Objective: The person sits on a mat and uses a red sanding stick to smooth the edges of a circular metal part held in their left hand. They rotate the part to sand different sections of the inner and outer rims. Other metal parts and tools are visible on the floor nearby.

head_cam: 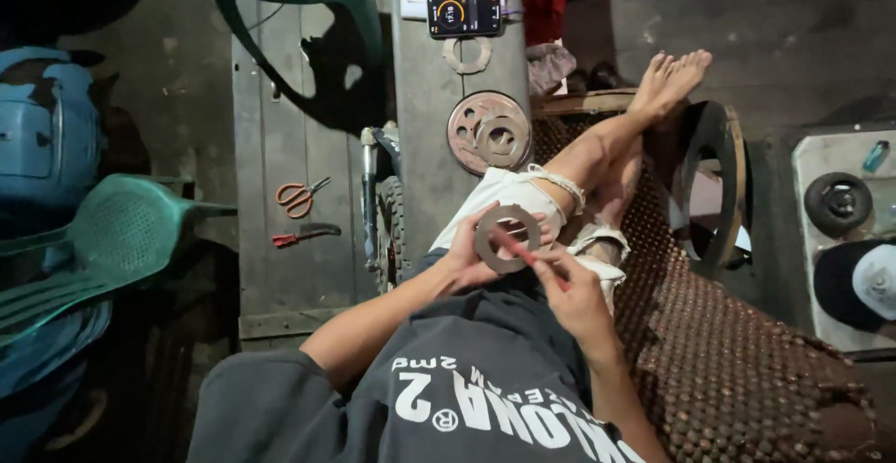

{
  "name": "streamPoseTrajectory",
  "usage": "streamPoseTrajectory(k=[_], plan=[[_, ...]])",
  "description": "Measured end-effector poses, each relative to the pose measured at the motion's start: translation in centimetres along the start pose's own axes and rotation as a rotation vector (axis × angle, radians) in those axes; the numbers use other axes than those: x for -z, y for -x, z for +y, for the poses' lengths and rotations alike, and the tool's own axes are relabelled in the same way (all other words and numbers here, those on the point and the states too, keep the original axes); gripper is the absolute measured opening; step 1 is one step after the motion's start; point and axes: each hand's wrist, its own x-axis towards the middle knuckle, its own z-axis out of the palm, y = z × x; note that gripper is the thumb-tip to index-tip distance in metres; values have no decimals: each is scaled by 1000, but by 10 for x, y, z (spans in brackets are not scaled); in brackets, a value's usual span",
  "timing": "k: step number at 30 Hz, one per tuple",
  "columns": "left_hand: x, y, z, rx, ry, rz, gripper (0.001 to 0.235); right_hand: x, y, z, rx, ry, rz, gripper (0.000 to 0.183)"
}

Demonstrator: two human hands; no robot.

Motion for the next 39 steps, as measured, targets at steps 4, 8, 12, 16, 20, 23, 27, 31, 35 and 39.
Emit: streamPoseTrajectory(k=[4,8,12,16,20,23,27,31,35,39], plan=[[-14,6,-7,-43,64,12,63,10,0,-22,-28,59,-2,14],[-7,1,-14,-31,111,-11,64,7,3,-34,-24,54,20,12],[-24,-1,-26,-16,171,-83,65,21,11,-13,-60,36,82,12],[-12,-21,-20,-35,180,-35,59,22,-1,-24,-44,-81,176,18],[-13,-19,-22,-12,51,-51,59,17,0,-50,-84,10,-15,18],[15,-31,-19,-11,36,-71,62,19,-3,-36,-73,148,0,17],[4,-23,-21,-32,0,-101,61,12,-4,-42,-45,145,43,16],[-15,-6,-13,-47,-22,-107,66,10,-12,-54,-24,237,-24,15],[-40,7,-14,-136,68,310,26,7,-16,-57,26,116,-31,23],[-8,5,-8,-100,-23,-46,71,1,-12,-52,67,96,-97,23]])
